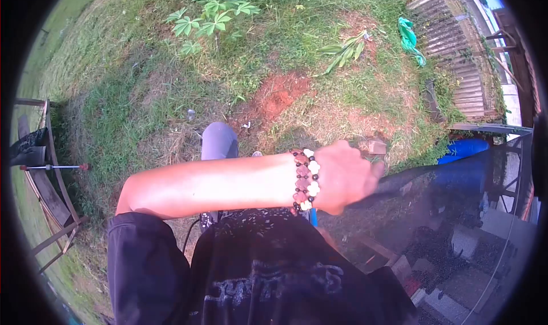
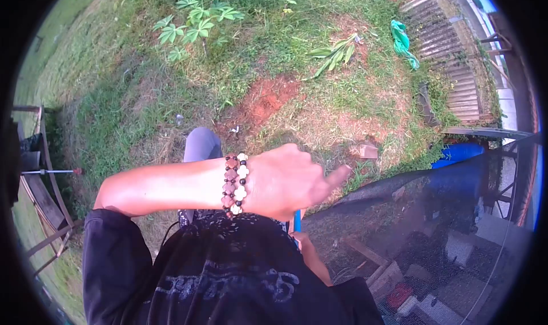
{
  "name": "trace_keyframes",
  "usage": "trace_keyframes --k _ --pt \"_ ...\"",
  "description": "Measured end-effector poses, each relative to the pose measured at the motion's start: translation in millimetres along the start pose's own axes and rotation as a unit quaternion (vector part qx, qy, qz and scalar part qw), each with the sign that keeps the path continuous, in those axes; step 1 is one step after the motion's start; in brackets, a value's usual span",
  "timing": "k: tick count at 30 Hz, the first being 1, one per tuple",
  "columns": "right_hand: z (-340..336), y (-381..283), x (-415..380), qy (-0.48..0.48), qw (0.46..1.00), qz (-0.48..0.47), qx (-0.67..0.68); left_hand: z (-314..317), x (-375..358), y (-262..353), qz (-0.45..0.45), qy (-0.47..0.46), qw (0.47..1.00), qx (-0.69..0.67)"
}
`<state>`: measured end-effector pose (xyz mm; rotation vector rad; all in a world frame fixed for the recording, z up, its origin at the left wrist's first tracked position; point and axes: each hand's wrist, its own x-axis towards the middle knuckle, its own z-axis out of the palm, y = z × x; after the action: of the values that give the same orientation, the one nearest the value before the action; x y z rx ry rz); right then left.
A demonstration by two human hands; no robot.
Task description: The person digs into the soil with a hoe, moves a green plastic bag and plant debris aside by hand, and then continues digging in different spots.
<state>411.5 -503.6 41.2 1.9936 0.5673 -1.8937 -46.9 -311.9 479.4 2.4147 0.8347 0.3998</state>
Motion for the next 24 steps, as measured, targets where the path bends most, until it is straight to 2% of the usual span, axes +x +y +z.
trace_keyframes --k 1,2,4,5,7,8,9,10,11,12,14,16,17,18,19,22,24 --pt "1.0 -3.3 -2.5 0.006 1.000 -0.005 0.007 25.8 3.9 -28.8 -0.086 -0.076 0.991 0.064" --pt "5.6 -5.9 -5.5 0.013 1.000 -0.007 0.016 49.6 -4.7 -58.8 -0.155 -0.093 0.980 0.086" --pt "13.1 -14.2 -10.4 0.021 0.999 -0.013 0.035 97.6 -47.9 -126.6 -0.218 -0.081 0.973 0.014" --pt "16.7 -24.4 -10.7 0.025 0.999 -0.020 0.044 119.5 -75.3 -154.7 -0.260 -0.117 0.957 -0.056" --pt "24.8 -48.4 -10.5 0.041 0.996 -0.043 0.061 210.6 -157.8 -221.0 -0.275 -0.090 0.933 -0.213" --pt "24.7 -71.4 -5.0 0.053 0.994 -0.064 0.073 232.6 -192.3 -230.9 -0.366 -0.191 0.893 -0.179" --pt "23.3 -97.4 -2.0 0.064 0.991 -0.086 0.086 226.2 -216.2 -215.0 -0.468 -0.240 0.821 -0.223" --pt "27.9 -109.6 -9.1 0.073 0.987 -0.091 0.108 250.1 -253.8 -214.6 -0.521 -0.194 0.780 -0.289" --pt "31.8 -114.0 -12.2 0.083 0.982 -0.091 0.142 298.6 -292.8 -213.9 -0.544 -0.014 0.683 -0.487" --pt "32.1 -122.3 -10.2 0.089 0.975 -0.091 0.180 336.6 -318.8 -216.8 -0.542 0.047 0.602 -0.585" --pt "38.2 -161.7 -19.1 0.091 0.952 -0.096 0.277 371.1 -354.1 -236.3 -0.509 0.170 0.406 -0.740" --pt "48.5 -222.2 -40.1 0.168 0.938 -0.078 0.294 376.5 -374.8 -249.6 -0.511 0.229 0.269 -0.784" --pt "66.1 -267.2 -90.3 0.193 0.920 -0.113 0.320 374.1 -384.2 -255.6 -0.537 0.237 0.248 -0.771" --pt "68.3 -295.9 -101.5 0.219 0.896 -0.169 0.348 372.4 -394.5 -263.9 -0.557 0.238 0.242 -0.758" --pt "56.9 -311.3 -99.3 0.184 0.877 -0.213 0.388 371.3 -404.7 -272.1 -0.576 0.238 0.238 -0.745" --pt "80.6 -386.5 -184.4 0.224 0.810 -0.329 0.431 354.6 -427.9 -295.3 -0.606 0.237 0.250 -0.717" --pt "84.1 -405.0 -205.0 0.215 0.750 -0.443 0.441 346.7 -442.9 -310.7 -0.619 0.231 0.261 -0.704"
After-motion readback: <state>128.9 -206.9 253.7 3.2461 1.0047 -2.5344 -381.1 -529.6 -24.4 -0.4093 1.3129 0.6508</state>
